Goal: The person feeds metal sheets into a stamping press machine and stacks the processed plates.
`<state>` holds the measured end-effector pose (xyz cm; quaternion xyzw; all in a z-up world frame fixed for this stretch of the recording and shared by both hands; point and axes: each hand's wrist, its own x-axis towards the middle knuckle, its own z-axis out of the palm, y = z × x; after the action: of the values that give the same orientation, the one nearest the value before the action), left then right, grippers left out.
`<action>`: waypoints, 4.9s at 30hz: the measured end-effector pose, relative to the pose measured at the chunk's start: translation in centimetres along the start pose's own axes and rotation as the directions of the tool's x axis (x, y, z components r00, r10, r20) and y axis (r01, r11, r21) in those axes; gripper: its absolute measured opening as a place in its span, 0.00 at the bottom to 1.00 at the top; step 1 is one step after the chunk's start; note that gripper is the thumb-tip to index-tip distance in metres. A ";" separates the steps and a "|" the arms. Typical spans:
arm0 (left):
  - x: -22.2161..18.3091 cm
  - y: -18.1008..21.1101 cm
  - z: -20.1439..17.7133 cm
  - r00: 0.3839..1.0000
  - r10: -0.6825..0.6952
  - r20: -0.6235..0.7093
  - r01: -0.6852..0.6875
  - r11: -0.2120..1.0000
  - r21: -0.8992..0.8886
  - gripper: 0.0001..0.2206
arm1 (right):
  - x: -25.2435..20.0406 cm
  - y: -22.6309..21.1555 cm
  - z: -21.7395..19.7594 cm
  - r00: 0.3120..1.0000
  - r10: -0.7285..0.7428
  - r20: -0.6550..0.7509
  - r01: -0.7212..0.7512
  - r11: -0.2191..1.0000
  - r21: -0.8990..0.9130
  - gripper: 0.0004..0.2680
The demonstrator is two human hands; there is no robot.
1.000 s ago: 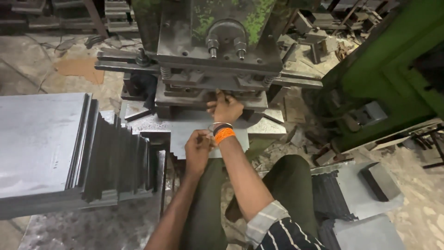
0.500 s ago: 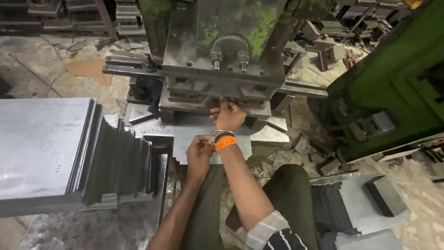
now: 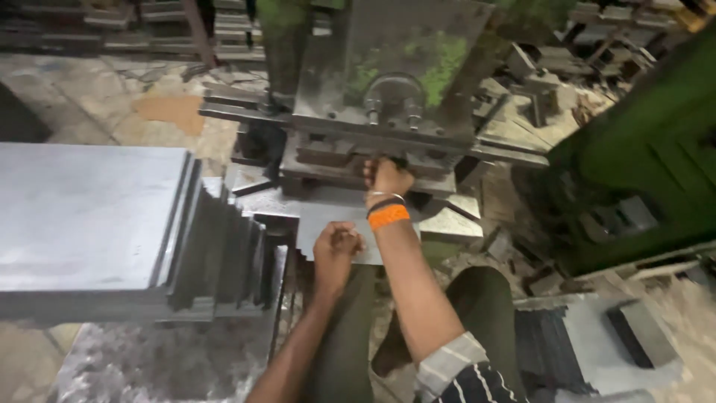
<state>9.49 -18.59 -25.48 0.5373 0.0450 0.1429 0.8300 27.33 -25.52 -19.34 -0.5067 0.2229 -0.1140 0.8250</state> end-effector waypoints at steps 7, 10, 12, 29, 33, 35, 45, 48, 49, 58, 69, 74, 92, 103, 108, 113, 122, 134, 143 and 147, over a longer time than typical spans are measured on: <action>-5.7 13.3 2.5 0.952 0.299 -0.064 -0.264 0.910 0.321 0.05 | -9.2 0.1 -6.6 0.980 -0.122 0.157 0.151 0.971 -0.187 0.10; -7.4 20.8 3.3 0.890 0.453 0.053 -0.430 0.797 0.424 0.05 | -14.5 1.3 -10.0 0.958 -0.166 0.233 0.209 0.963 -0.172 0.10; -7.8 25.1 3.3 0.856 0.504 0.115 -0.499 0.748 0.437 0.05 | -16.7 2.0 -11.8 0.961 -0.112 0.254 0.129 0.990 -0.053 0.10; 0.4 35.8 -13.3 0.989 0.129 -0.069 0.092 -0.183 0.979 0.45 | -22.4 -2.1 -7.5 0.806 0.245 0.538 0.010 0.904 -0.427 0.11; -0.2 33.4 -9.7 0.987 0.158 0.035 -0.005 -0.190 0.982 0.44 | -28.0 -7.9 -1.8 0.605 0.262 0.752 -0.048 0.955 -0.293 0.14; 0.1 32.6 -10.0 0.981 0.191 0.046 -0.022 -0.126 0.992 0.43 | -29.1 -8.9 0.1 0.439 0.228 0.869 -0.317 0.944 -0.088 0.14; -0.8 36.0 -11.2 0.934 0.356 0.019 -0.031 0.026 0.999 0.39 | -26.5 -10.5 -2.3 0.474 0.123 0.872 -0.114 0.990 -0.077 0.08; -2.3 37.4 -8.0 0.923 0.379 -0.069 0.040 0.083 0.996 0.34 | -22.7 -11.5 -5.7 0.556 0.070 0.828 -0.102 0.995 -0.016 0.10; -2.4 36.8 -7.4 0.943 0.328 -0.053 -0.064 0.336 0.940 0.30 | -21.2 -11.1 -7.1 0.619 0.038 0.784 -0.096 0.995 0.028 0.09; -1.4 21.2 -0.5 0.990 -0.141 -0.026 0.143 0.966 0.215 0.14 | -14.6 -4.1 -18.8 0.844 0.102 0.526 -0.354 0.843 0.406 0.04; 5.6 10.6 -2.8 0.950 -0.310 0.023 0.310 0.938 -0.153 0.15 | -10.8 0.0 -15.1 0.793 -0.202 0.574 -0.090 0.894 0.439 0.08; 4.5 10.5 -3.1 0.941 -0.333 0.061 0.339 0.923 -0.183 0.17 | -12.3 -2.1 -12.9 0.867 -0.084 0.491 -0.072 0.954 0.291 0.03; 3.3 9.7 -3.8 0.955 -0.233 0.184 0.295 0.818 -0.494 0.29 | -8.6 -2.7 -5.0 0.969 -0.035 0.245 0.024 0.999 0.048 0.07; -3.4 4.4 -4.4 0.948 -0.185 -0.259 0.113 0.956 -0.270 0.22 | -0.7 -1.2 1.8 0.990 0.038 -0.133 -0.050 0.995 -0.086 0.06; -5.5 2.4 -1.6 0.975 -0.160 -0.155 0.113 0.955 -0.274 0.15 | -1.1 -1.4 2.3 0.974 0.021 -0.227 -0.042 0.995 -0.088 0.06; -7.7 0.9 -0.4 0.982 -0.186 -0.017 0.181 0.972 -0.147 0.11 | -2.8 -1.7 0.0 1.000 -0.003 -0.015 0.002 0.995 -0.104 0.06; -7.4 2.1 -0.3 0.985 -0.172 0.003 0.172 0.983 0.064 0.11 | -2.9 -0.8 -2.3 0.983 -0.086 0.165 0.106 0.988 -0.115 0.11; -7.4 2.4 -0.1 0.987 -0.157 0.026 0.152 0.979 0.139 0.12 | -3.5 -0.7 -1.9 0.977 -0.151 0.152 0.167 0.981 -0.101 0.11; -7.5 1.9 -0.3 0.986 -0.162 0.031 0.154 0.972 0.179 0.12 | -3.7 -0.5 -1.7 0.978 -0.176 0.115 0.185 0.980 -0.076 0.10; -7.5 2.0 -0.2 0.988 -0.151 0.035 0.142 0.974 0.178 0.12 | -3.7 -0.4 -1.9 0.974 -0.192 0.121 0.202 0.977 -0.073 0.10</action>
<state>1.92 -19.77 -24.37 0.6068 0.0768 0.0638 0.7885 23.18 -25.60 -18.76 -0.5664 0.1289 -0.1569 0.7987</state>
